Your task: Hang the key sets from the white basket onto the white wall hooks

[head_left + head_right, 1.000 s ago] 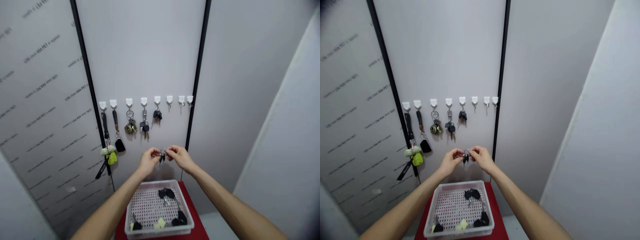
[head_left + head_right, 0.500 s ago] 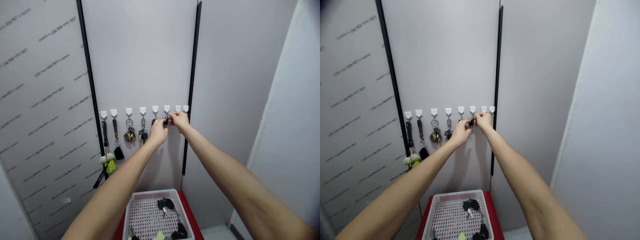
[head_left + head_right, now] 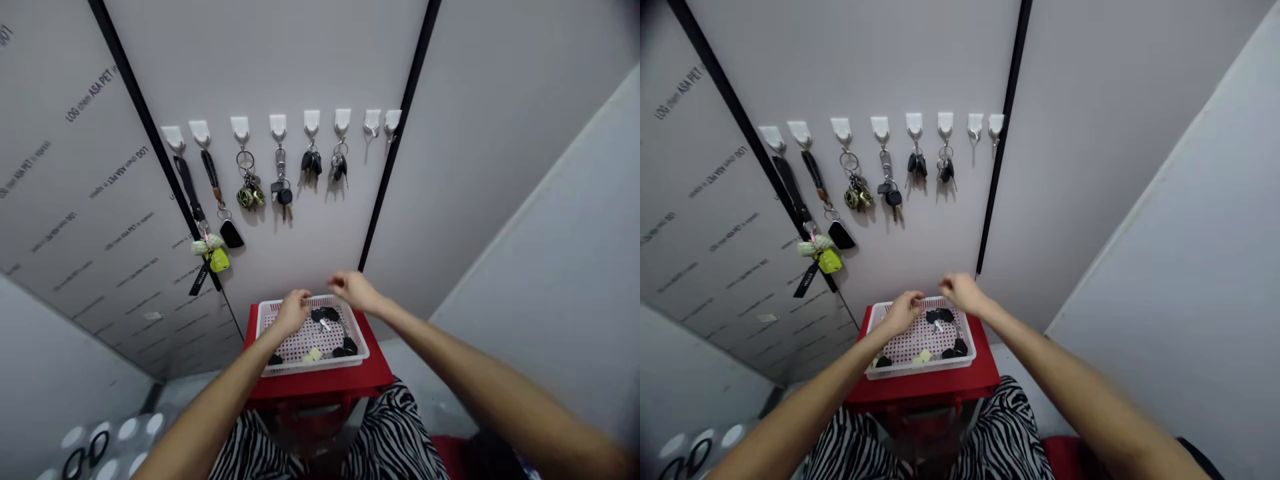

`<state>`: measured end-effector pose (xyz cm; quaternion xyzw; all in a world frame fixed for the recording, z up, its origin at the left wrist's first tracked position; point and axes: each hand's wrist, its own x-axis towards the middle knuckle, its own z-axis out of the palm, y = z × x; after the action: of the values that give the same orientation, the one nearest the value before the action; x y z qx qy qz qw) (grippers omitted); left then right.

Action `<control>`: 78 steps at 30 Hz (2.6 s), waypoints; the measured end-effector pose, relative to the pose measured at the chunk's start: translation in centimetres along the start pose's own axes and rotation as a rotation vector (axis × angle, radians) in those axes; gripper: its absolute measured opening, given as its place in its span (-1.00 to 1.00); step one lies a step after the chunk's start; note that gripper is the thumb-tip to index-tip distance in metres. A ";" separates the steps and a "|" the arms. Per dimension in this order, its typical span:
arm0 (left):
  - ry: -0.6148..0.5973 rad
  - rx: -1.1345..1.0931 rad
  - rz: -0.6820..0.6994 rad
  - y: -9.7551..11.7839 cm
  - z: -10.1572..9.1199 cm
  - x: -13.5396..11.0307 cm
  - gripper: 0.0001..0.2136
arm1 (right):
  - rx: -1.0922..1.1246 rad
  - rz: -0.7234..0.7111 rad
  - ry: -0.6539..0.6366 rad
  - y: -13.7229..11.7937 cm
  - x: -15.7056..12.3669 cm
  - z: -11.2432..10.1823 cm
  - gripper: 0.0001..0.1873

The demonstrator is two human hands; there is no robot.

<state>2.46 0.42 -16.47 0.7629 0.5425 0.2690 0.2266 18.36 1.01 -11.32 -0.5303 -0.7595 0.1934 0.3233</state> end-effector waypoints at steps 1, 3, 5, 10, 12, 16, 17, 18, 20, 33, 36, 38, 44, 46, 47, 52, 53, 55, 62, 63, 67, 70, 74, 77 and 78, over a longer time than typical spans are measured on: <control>-0.024 0.030 -0.015 -0.7 0.8 -0.4 -0.73 | -0.094 -0.016 -0.081 0.6 -1.1 1.5 -0.89; -0.059 0.076 -0.021 -1.5 2.0 -0.9 -0.72 | -0.361 -0.052 -0.205 1.5 -2.4 3.8 -0.81; -0.086 0.103 -0.018 -1.6 2.7 -1.1 -0.71 | -0.604 -0.080 -0.265 2.0 -3.0 5.2 -0.75; -0.086 0.121 -0.056 -1.1 3.9 -0.9 -0.68 | -0.747 -0.084 -0.290 1.9 -3.1 5.9 -0.76; -0.088 0.097 -0.059 -1.0 4.2 -0.8 -0.68 | -0.710 -0.080 -0.301 1.8 -3.1 5.7 -0.78; -0.139 0.023 -0.018 -1.1 4.4 -1.0 -0.73 | -0.553 -0.058 -0.283 1.7 -3.2 5.0 -0.79; -0.150 -0.012 -0.025 -1.1 4.3 -1.0 -0.74 | -0.497 -0.055 -0.282 1.8 -3.1 4.7 -0.79; -0.155 -0.060 -0.039 -1.2 4.2 -1.0 -0.75 | -0.427 -0.045 -0.288 1.8 -2.9 4.4 -0.79; -0.145 -0.181 -0.076 -1.0 3.8 -0.6 -0.76 | -0.244 -0.004 -0.305 1.8 -2.3 3.2 -0.77; -0.128 0.058 -0.044 0.4 3.2 -0.4 -0.72 | -0.686 -0.097 -0.305 1.7 -4.0 4.5 -0.77; -0.126 0.073 -0.100 -0.1 3.1 -1.0 -0.71 | -0.697 -0.107 -0.290 1.5 -4.5 5.0 -0.76; -0.160 0.088 -0.114 -0.5 2.8 -1.0 -0.78 | -0.685 -0.088 -0.306 1.4 -4.4 4.9 -0.77; -0.161 0.018 -0.110 -1.1 2.3 -0.8 -0.84 | -0.518 -0.057 -0.268 1.4 -4.1 5.1 -0.77; -0.153 -0.042 -0.069 -0.4 1.6 -0.5 -0.85 | -0.341 -0.053 -0.225 1.3 -4.0 4.8 -0.77; -0.149 -0.078 -0.043 0.2 1.1 -0.3 -0.86 | -0.242 -0.044 -0.199 1.2 -3.8 4.6 -0.77; -0.067 -0.257 0.027 3.4 -1.9 1.7 -0.88 | 0.206 0.055 -0.095 0.1 -1.7 1.4 -0.76; -0.016 -0.283 0.036 4.2 -2.5 2.3 -0.88 | 0.290 0.071 -0.058 -0.3 -1.0 0.2 -0.78; 0.112 -0.324 0.079 6.2 -3.9 3.5 -0.89 | 0.414 0.086 0.058 -1.4 0.6 -2.5 -0.82; 0.372 -0.249 0.386 15.0 -9.2 6.6 -0.77 | 0.537 0.003 0.496 -6.3 7.2 -13.3 -0.87; 0.385 -0.227 0.416 16.1 -9.7 6.8 -0.77 | 0.564 -0.007 0.551 -6.9 8.0 -14.3 -0.89; 0.395 -0.170 0.465 18.3 -10.5 7.1 -0.77 | 0.594 0.014 0.688 -8.6 10.3 -16.4 -0.93; 0.365 -0.135 0.450 18.1 -10.3 6.9 -0.77 | 0.552 0.097 0.720 -8.7 11.2 -16.4 -0.91; 0.304 -0.120 0.359 15.8 -9.5 6.2 -0.77 | 0.517 0.185 0.647 -7.6 11.2 -15.6 -0.93; 0.199 -0.173 0.237 12.2 -7.5 5.1 -0.77 | 0.436 0.184 0.644 -5.9 10.0 -14.2 -0.88; 0.146 -0.200 0.195 10.7 -6.5 4.6 -0.77 | 0.365 0.165 0.628 -5.1 9.2 -13.4 -0.81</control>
<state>6.97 1.84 -4.04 0.7638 0.4516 0.3973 0.2342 22.16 7.05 4.15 -0.5569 -0.5309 0.1791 0.6131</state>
